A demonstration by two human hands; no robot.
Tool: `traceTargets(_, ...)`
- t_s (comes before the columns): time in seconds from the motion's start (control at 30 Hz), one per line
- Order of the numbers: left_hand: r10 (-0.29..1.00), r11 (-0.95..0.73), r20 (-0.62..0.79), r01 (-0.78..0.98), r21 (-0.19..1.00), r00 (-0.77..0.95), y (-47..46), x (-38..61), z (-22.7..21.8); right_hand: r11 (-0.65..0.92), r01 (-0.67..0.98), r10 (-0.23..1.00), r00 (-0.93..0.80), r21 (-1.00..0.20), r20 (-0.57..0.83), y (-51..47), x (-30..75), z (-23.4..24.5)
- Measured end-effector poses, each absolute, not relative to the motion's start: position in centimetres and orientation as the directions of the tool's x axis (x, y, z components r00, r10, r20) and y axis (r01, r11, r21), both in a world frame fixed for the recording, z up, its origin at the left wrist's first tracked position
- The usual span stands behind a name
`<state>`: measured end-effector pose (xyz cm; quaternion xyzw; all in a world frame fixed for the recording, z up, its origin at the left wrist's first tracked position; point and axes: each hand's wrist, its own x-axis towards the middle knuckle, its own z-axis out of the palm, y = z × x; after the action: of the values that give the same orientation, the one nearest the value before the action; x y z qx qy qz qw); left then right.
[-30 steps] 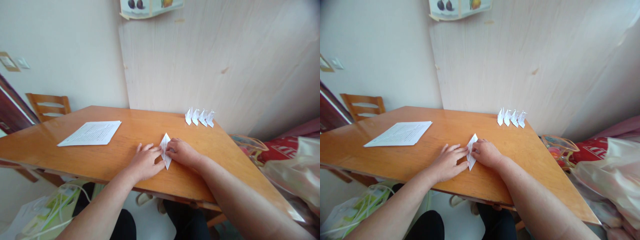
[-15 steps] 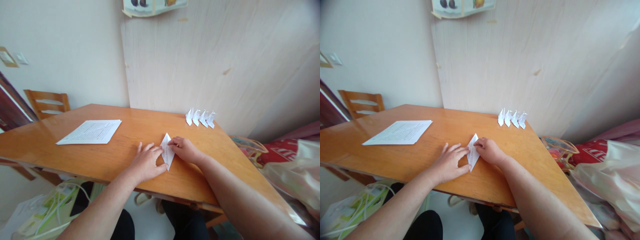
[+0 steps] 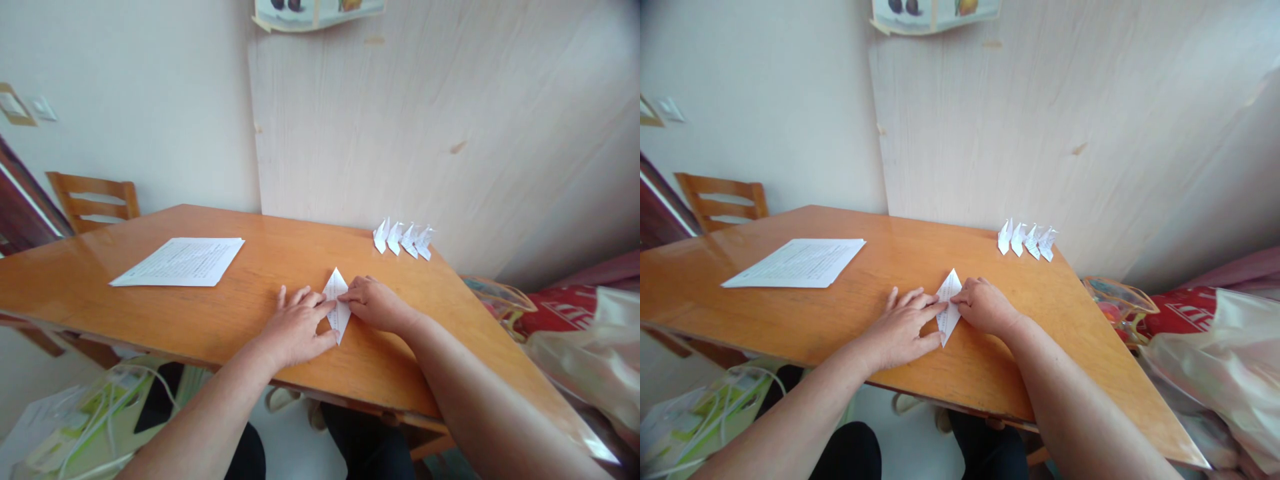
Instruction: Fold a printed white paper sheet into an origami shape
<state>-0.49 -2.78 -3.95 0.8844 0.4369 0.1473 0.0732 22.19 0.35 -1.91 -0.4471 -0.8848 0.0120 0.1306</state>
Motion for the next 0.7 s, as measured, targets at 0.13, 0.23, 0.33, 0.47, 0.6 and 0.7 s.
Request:
traceTargets(0.13, 0.795, -0.607, 0.196, 0.752, 0.257, 0.574, -2.9, -0.5, -3.8, 0.557, 0.809, 0.830, -0.543, -0.186, 0.126, 0.4, 23.2, -1.2)
traceTargets(0.23, 0.793, -0.610, 0.212, 0.752, 0.251, 0.572, -2.9, -0.6, -3.9, 0.511, 0.835, 0.859, -0.503, -0.202, 0.097, 0.5, 23.9, -0.7)
traceTargets(0.33, 0.792, -0.611, 0.214, 0.749, 0.257, 0.572, -2.9, -0.6, -4.0, 0.426, 0.881, 0.905, -0.413, -0.205, 0.101, 0.5, 24.3, -0.3)
traceTargets(0.47, 0.792, -0.611, 0.205, 0.751, 0.251, 0.575, -2.8, -0.6, -4.0, 0.406, 0.887, 0.913, -0.382, -0.218, 0.144, 0.5, 24.1, 0.1)
traceTargets(0.6, 0.797, -0.603, 0.202, 0.752, 0.265, 0.569, -3.0, -0.6, -3.7, 0.492, 0.845, 0.868, -0.458, -0.211, 0.190, 0.2, 23.4, -0.1)
traceTargets(0.7, 0.808, -0.589, 0.196, 0.754, 0.290, 0.556, -3.1, -0.7, -3.5, 0.515, 0.838, 0.856, -0.492, -0.180, 0.158, 0.1, 22.9, -0.6)
